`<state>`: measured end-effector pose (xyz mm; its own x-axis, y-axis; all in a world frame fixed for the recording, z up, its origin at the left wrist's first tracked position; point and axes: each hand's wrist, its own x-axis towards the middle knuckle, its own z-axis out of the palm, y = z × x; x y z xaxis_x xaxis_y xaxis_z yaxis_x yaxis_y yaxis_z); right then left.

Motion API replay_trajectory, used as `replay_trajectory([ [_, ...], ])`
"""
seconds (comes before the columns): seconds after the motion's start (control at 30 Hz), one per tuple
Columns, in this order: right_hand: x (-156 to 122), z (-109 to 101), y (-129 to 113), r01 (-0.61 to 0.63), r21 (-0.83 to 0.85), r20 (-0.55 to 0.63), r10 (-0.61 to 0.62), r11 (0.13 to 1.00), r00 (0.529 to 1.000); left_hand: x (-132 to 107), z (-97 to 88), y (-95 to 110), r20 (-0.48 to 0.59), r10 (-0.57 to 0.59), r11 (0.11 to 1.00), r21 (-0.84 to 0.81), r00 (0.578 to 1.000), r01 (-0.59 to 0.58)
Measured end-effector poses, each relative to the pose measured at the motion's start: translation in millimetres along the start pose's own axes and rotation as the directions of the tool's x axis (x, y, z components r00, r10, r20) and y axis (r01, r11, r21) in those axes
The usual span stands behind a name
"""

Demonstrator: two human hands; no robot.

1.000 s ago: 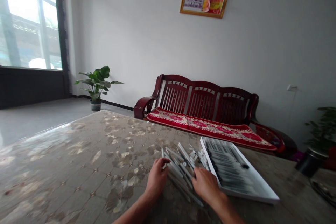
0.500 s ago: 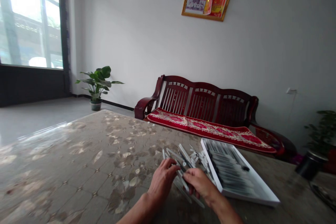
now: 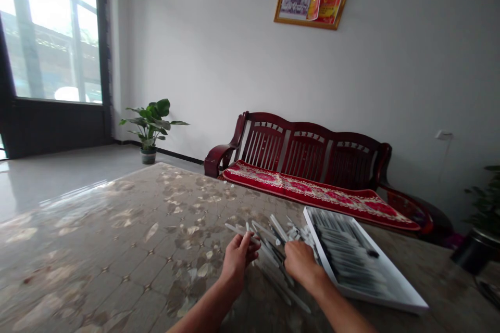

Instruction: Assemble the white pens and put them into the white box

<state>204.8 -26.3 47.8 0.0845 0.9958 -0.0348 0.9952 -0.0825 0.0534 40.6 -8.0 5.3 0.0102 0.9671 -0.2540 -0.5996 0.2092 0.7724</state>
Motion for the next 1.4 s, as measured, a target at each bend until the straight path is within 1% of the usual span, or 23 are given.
replay_trajectory([
  [0.07,-1.6,-2.6,1.2,0.007,-0.014,-0.008,-0.007,1.000,1.000,-0.4,0.0,2.6,-0.030,-0.058,0.994,-0.089,0.998,0.055],
  [0.17,-9.7,-2.5,4.3,0.023,0.014,-0.064,-0.022,1.000,0.998,1.1,-1.0,5.9,-0.055,-0.089,0.981,-0.177,0.994,0.078],
  [0.3,-26.3,2.7,1.7,0.123,0.180,-0.165,-0.093,0.976,0.982,4.0,-1.7,9.0,-0.081,-0.090,0.968,-0.241,0.993,0.068],
  [0.4,-34.8,6.6,-3.3,0.194,0.265,-0.188,-0.147,0.944,0.971,3.7,-1.3,10.2,-0.082,-0.098,0.962,-0.263,0.992,0.074],
  [0.47,-36.3,8.9,-5.2,0.209,0.292,-0.191,-0.157,0.933,0.969,2.5,-1.1,10.5,-0.079,-0.103,0.959,-0.272,0.991,0.078],
  [0.67,-32.9,12.7,-2.8,0.217,0.324,-0.178,-0.166,0.921,0.970,2.0,-2.3,8.8,-0.080,-0.115,0.954,-0.288,0.990,0.087],
  [0.87,-37.5,4.9,-1.7,0.218,0.311,-0.176,-0.170,0.925,0.970,3.6,-2.9,7.7,-0.072,-0.117,0.960,-0.265,0.990,0.095],
  [1.1,-44.6,-5.4,3.0,0.289,0.224,-0.290,-0.219,0.931,0.932,-2.4,-2.1,10.8,-0.064,-0.047,0.990,-0.133,0.997,0.038],
  [1.3,-48.0,-5.4,2.6,0.265,0.292,-0.307,-0.173,0.919,0.936,-1.4,-2.0,13.2,-0.096,-0.074,0.987,-0.146,0.993,0.059],
  [1.4,-49.5,-5.6,0.2,0.250,0.332,-0.307,-0.146,0.910,0.940,-1.8,-1.6,13.4,-0.094,-0.080,0.983,-0.170,0.992,0.064],
])
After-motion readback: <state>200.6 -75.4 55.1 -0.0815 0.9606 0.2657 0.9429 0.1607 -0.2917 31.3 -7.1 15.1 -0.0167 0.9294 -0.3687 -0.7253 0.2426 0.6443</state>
